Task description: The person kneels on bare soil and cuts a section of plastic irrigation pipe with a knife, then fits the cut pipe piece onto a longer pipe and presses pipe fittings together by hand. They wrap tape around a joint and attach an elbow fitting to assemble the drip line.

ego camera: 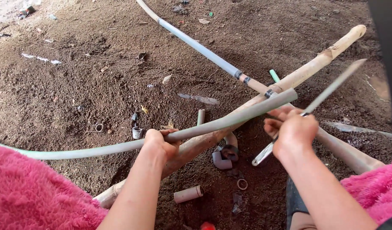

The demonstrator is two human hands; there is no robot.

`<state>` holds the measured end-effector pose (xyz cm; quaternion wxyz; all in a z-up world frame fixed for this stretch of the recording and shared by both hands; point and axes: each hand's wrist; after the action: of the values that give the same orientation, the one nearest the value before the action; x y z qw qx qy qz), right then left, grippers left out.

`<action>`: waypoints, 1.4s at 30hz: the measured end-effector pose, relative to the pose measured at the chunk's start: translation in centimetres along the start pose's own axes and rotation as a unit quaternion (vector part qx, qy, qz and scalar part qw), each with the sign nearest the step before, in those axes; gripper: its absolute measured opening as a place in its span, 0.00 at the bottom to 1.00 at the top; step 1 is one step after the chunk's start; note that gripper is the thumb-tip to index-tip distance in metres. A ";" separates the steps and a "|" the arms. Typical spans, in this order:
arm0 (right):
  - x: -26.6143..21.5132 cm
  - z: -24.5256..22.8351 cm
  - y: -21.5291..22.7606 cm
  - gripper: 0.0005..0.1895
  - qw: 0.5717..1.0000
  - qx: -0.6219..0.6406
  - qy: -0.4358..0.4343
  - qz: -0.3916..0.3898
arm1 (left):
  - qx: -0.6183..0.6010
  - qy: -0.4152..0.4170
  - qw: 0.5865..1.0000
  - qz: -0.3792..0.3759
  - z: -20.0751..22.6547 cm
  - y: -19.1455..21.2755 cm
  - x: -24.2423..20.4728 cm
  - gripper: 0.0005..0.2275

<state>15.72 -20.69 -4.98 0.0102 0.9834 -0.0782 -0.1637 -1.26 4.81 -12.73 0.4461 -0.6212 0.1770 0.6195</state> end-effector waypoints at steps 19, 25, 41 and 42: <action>-4.0 -2.1 -0.3 0.11 0.997 0.016 0.030 0.071 | 0.142 -0.021 0.990 0.000 1.6 -0.8 -0.9 0.07; -2.0 0.8 -0.2 0.12 0.999 0.019 -0.003 0.036 | 0.150 -0.082 0.985 0.029 1.6 -2.3 12.6 0.22; -3.4 -1.6 -2.2 0.14 0.993 0.026 -0.084 -0.081 | 0.699 -0.460 0.403 -0.370 -7.6 0.5 -15.5 0.15; -2.8 -1.6 -2.1 0.14 0.992 0.032 -0.087 -0.084 | 0.701 -0.464 0.398 -0.367 -8.1 0.4 -15.4 0.15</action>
<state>13.88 -18.16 -2.68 -0.0414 0.9683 -0.0015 -0.2463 0.77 -6.85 0.10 0.9227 0.2875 0.0702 0.2470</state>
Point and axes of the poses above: each hand's wrist, its own x-axis towards the middle knuckle, its own y-axis out of the back of the hand, z = x × y, and after that the axes turned 9 degrees about z, right-handed
